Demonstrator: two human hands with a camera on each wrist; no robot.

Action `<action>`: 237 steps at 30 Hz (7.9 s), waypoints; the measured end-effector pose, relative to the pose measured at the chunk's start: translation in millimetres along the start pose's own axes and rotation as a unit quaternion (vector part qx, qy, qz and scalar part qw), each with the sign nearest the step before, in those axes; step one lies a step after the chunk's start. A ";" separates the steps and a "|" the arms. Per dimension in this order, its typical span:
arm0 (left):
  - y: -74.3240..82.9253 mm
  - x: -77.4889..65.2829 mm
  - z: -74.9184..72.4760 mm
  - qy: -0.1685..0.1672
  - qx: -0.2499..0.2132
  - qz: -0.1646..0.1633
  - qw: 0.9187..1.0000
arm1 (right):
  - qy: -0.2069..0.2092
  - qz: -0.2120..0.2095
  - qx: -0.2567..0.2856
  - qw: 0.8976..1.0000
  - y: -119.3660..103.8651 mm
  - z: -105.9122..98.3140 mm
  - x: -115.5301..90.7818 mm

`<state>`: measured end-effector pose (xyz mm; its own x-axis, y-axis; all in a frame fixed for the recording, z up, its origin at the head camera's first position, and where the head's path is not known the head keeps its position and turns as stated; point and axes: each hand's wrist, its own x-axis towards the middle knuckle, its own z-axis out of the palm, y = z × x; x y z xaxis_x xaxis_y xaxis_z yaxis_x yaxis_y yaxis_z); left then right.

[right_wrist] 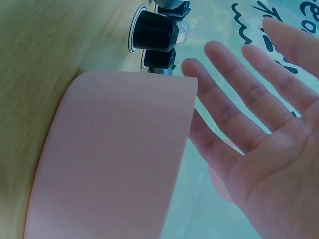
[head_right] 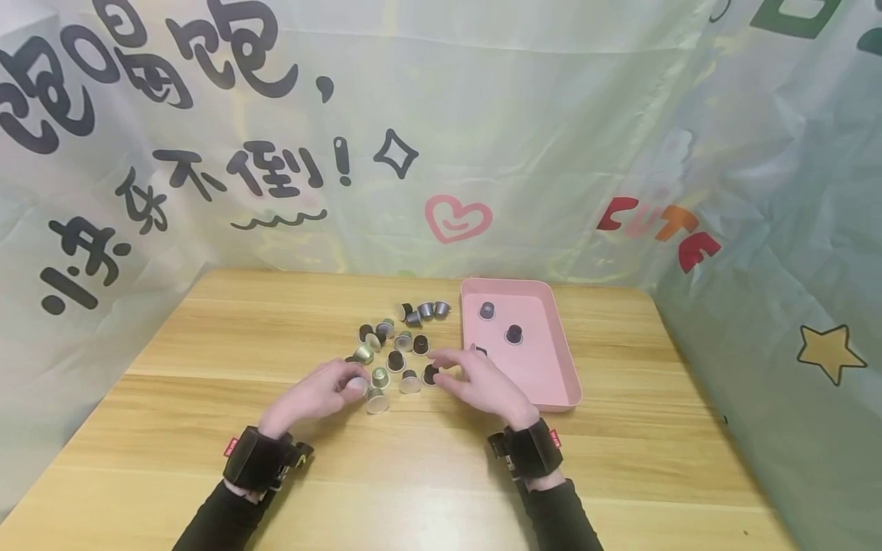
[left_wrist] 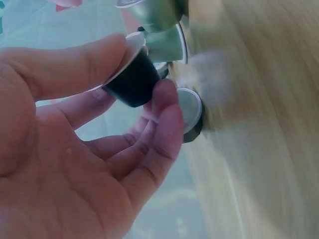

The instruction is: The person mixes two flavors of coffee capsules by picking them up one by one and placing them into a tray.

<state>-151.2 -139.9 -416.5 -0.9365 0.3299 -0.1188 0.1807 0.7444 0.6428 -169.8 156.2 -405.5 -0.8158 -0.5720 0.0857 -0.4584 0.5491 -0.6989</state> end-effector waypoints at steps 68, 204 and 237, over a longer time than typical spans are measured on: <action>107.5 102.4 59.6 -0.019 -0.200 0.060 0.978 | 0.349 -0.126 0.056 0.927 -0.1 -19.2 -4.3; 27.6 35.6 1.5 0.118 -0.295 0.070 0.946 | 0.123 0.011 0.018 0.992 7.2 -16.4 -2.0; 25.8 35.9 3.2 0.113 -0.279 0.085 0.950 | 0.305 0.088 0.571 0.757 18.2 -59.6 -22.4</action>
<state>-179.3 -107.0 -406.5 -0.9603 0.2369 0.1475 0.2066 0.2481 0.9465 -180.9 215.3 -377.8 -0.9995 0.0288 -0.0116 -0.0043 -0.4996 -0.8663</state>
